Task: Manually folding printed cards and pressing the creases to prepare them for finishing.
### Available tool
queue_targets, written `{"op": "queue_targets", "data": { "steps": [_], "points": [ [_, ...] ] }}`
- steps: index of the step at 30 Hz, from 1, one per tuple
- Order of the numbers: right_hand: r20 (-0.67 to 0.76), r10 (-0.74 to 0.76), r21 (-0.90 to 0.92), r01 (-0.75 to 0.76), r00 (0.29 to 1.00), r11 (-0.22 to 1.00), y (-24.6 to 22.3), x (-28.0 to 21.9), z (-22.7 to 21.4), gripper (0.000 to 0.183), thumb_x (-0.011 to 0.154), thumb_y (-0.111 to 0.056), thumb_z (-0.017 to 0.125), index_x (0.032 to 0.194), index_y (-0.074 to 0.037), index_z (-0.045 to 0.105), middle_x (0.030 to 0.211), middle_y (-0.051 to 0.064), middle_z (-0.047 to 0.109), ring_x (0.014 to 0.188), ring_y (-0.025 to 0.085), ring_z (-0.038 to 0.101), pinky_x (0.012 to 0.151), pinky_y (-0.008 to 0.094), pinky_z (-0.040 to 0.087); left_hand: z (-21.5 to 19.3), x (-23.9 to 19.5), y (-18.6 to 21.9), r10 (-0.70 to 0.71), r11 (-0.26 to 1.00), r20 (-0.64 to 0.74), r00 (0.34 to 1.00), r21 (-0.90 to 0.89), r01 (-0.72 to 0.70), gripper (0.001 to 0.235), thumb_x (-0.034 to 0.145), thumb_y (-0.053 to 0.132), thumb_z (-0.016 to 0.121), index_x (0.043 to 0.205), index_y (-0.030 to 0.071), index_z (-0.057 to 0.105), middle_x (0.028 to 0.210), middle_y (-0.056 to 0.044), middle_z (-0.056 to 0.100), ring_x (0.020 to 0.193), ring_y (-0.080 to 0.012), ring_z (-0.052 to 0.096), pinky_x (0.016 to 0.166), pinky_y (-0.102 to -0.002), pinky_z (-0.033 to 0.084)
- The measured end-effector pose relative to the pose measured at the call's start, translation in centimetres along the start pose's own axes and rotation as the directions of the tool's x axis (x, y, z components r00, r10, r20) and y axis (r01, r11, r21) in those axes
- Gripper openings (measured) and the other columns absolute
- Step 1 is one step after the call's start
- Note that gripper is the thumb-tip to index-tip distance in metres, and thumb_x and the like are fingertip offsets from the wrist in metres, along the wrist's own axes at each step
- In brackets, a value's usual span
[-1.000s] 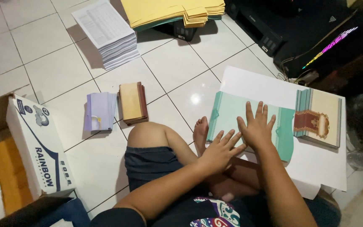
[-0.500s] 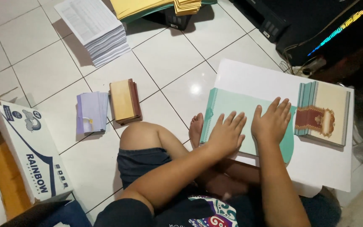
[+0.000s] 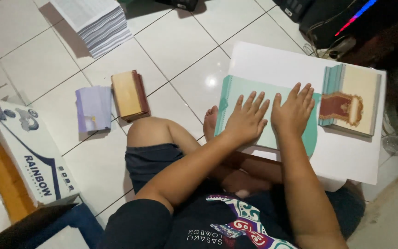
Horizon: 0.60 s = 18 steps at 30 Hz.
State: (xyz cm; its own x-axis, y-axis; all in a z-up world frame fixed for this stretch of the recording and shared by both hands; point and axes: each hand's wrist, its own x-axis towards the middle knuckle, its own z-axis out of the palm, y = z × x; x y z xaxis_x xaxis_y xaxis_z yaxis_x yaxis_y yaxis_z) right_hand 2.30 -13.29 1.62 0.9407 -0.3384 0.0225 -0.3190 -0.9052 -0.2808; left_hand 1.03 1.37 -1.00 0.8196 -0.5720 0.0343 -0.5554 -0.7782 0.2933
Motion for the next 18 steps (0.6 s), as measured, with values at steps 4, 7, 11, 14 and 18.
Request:
{"op": "queue_targets", "data": {
  "steps": [4, 7, 11, 14, 18],
  "points": [
    [0.074, -0.376, 0.056, 0.372, 0.924, 0.926, -0.4, -1.9, -0.7, 0.081, 0.103, -0.050, 0.048, 0.159, 0.008, 0.035, 0.163, 0.037, 0.028, 0.154, 0.047, 0.021, 0.125, 0.055, 0.010, 2.4, -5.5, -1.5, 0.069, 0.997, -0.091, 0.993, 0.024, -0.067, 0.060, 0.110, 0.041, 0.025, 0.163, 0.014, 0.029, 0.168, -0.014, 0.033, 0.157, -0.0328, 0.030, 0.127, -0.057, 0.021],
    [0.132, -0.608, 0.046, 0.608, 0.782, 0.792, 0.2, -2.2, -0.6, 0.068, 0.102, -0.053, 0.044, 0.158, -0.013, 0.047, 0.165, 0.021, 0.038, 0.154, 0.037, 0.031, 0.126, 0.048, 0.016, 4.1, -7.9, -4.1, 0.136, 0.974, -0.440, 0.888, -0.105, -0.201, 0.056, 0.096, 0.023, 0.052, 0.151, 0.016, 0.049, 0.156, -0.008, 0.053, 0.145, -0.0258, 0.050, 0.123, -0.047, 0.032],
    [0.200, -0.501, -0.007, 0.513, 0.842, 0.858, -3.2, -3.2, -2.0, 0.060, 0.100, -0.034, 0.052, 0.155, -0.008, 0.049, 0.165, 0.019, 0.038, 0.151, 0.037, 0.033, 0.119, 0.049, 0.026, -0.6, -9.9, -9.9, -0.175, 0.794, -0.579, 0.796, -0.561, -0.234, 0.027, 0.089, 0.010, 0.064, 0.115, 0.007, 0.071, 0.119, -0.011, 0.072, 0.110, -0.0268, 0.065, 0.098, -0.038, 0.050],
    [0.282, -0.335, -0.083, 0.370, 0.899, 0.925, -6.4, -2.7, -1.2, 0.069, 0.094, -0.032, 0.058, 0.152, 0.004, 0.045, 0.162, 0.025, 0.034, 0.144, 0.043, 0.036, 0.112, 0.052, 0.032, -3.8, -10.3, -15.6, -0.455, 0.790, -0.592, 0.665, -0.613, -0.005, 0.023, 0.088, 0.004, 0.059, 0.109, 0.002, 0.068, 0.108, -0.012, 0.072, 0.094, -0.0284, 0.068, 0.083, -0.037, 0.056],
    [0.276, -0.206, -0.117, 0.246, 0.939, 0.962, -8.2, -2.8, 0.9, 0.088, 0.100, -0.053, 0.051, 0.158, 0.010, 0.033, 0.158, 0.039, 0.028, 0.149, 0.047, 0.025, 0.115, 0.060, 0.033, -3.2, -9.4, -17.8, -0.459, 0.860, -0.609, 0.647, -0.487, 0.151, 0.022, 0.099, 0.010, 0.052, 0.116, 0.014, 0.066, 0.105, -0.004, 0.067, 0.097, -0.0262, 0.070, 0.087, -0.039, 0.055]
  ]
}}
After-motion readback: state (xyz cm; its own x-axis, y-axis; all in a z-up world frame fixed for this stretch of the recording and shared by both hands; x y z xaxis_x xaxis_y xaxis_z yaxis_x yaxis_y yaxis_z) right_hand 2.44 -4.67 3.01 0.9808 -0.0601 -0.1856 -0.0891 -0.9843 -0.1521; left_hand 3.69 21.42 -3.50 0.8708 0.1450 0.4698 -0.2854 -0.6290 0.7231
